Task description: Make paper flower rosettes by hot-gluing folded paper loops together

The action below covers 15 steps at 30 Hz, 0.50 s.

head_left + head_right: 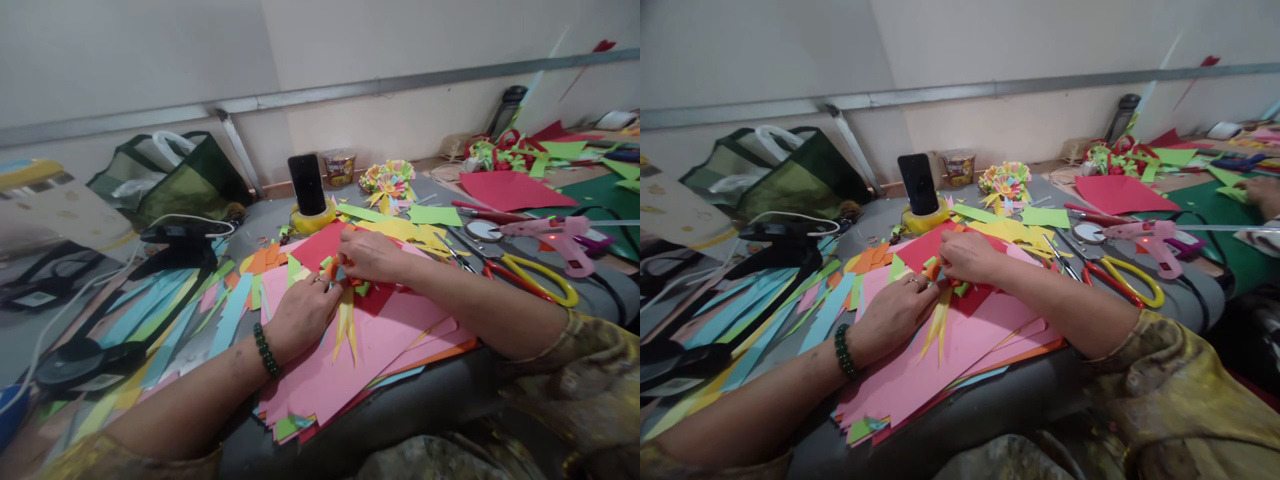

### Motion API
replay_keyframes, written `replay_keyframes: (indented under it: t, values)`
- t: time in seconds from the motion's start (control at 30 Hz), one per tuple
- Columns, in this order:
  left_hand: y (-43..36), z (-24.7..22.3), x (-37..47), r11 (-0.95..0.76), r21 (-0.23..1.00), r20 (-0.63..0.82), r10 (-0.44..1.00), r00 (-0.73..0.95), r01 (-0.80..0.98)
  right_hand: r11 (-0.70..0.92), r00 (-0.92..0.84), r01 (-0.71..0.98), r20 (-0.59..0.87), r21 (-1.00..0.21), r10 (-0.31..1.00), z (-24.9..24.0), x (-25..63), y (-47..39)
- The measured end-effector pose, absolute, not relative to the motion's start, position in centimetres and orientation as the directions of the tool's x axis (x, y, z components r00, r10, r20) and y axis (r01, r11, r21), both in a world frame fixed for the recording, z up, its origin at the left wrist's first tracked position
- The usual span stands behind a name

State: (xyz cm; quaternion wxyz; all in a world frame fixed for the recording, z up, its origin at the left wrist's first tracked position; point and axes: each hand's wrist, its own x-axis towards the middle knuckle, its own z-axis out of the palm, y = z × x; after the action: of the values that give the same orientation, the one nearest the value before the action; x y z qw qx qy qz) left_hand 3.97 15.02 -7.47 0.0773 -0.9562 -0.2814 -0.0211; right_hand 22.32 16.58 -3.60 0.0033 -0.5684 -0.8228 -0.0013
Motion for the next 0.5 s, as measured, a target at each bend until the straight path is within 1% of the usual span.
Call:
replay_keyframes:
  t: [0.2,0.37,0.43,0.5]
  values:
    - [15.0,-7.4,4.0,-0.829,-0.153,0.089,0.53,0.843,0.537,0.384,-0.384,0.923,0.02,0.014,0.923,-3.6,22.4,16.7]
    - [14.9,-7.3,4.1,-0.824,-0.15,0.076,0.541,0.837,0.547,0.406,-0.406,0.914,0.021,-0.004,0.914,-3.8,22.6,16.8]
    - [14.8,-7.2,4.2,-0.819,-0.142,0.085,0.55,0.831,0.556,0.413,-0.411,0.91,0.052,-0.026,0.91,-3.9,23.0,17.0]
    - [14.8,-7.1,4.3,-0.81,-0.14,0.095,0.561,0.822,0.569,0.411,-0.401,0.909,0.123,-0.066,0.908,-3.9,23.6,17.1]
